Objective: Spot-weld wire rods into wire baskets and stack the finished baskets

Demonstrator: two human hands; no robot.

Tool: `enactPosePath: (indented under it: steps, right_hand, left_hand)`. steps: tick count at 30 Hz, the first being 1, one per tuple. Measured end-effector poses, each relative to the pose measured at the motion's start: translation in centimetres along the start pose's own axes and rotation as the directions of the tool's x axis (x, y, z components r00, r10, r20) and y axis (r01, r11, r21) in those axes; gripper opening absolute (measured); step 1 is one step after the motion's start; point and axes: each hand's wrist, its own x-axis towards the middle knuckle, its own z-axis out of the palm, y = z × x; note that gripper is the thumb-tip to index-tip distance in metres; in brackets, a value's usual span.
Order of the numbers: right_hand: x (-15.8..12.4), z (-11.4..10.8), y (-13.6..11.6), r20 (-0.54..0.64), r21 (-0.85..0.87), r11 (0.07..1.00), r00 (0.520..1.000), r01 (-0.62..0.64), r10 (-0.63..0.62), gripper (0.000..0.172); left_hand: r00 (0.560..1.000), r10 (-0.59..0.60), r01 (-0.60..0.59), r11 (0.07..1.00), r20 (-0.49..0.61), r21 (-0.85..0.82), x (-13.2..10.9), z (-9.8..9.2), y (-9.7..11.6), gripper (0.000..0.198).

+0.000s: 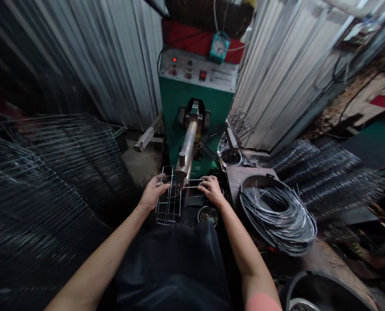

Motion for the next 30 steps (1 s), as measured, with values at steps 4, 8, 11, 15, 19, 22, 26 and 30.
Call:
enactPosePath:
  steps: [4,8,11,15,19,22,26,30]
  right_hand:
    - [-2.1,-0.7,-2.8,0.04,-0.119,0.983,0.99,0.137,-0.133,0.018]
    - [-5.7,-1.9,-7.5,0.108,-0.179,0.954,0.969,0.241,-0.224,0.026]
    - [-7.8,-4.9,-10.4,0.079,-0.145,0.966,0.975,0.216,-0.207,0.044]
    - [-9.9,-9.6,-11.6,-0.048,0.256,0.966,0.998,-0.03,0.043,0.067]
    - [-13.4,-8.9,-11.0,0.217,0.846,0.485,0.974,-0.222,0.067,0.072]
    - [-16.5,-5.0,-10.8,0.305,0.939,0.172,0.952,-0.299,-0.005,0.052]
    - [-18.2,-1.4,-11.4,0.285,0.958,-0.011,0.952,-0.286,0.115,0.039]
    - [-17.0,-0.9,-12.0,0.303,0.953,-0.08,0.925,-0.292,0.23,0.038]
  left_hand:
    - [0.998,0.013,-0.012,1.0,0.059,-0.018,-2.5,-1.7,-0.1,0.058]
    - [0.998,0.011,-0.007,0.998,0.068,-0.067,-6.7,-4.7,0.2,0.059]
    - [0.997,0.026,-0.017,0.99,0.068,-0.137,-9.3,-6.9,2.3,0.056]
    - [0.991,-0.122,0.135,0.944,0.06,-0.302,-11.5,-9.0,5.7,0.034]
    - [0.861,-0.494,0.478,0.71,0.118,-0.518,-13.2,-10.2,4.6,0.007]
    - [0.746,-0.654,0.587,0.557,0.126,-0.587,-14.4,-10.7,0.6,0.01]
    - [0.694,-0.72,0.636,0.596,0.023,-0.49,-16.0,-11.7,-4.8,0.015]
    - [0.781,-0.624,0.592,0.734,0.011,-0.333,-18.8,-13.1,-7.6,0.023]
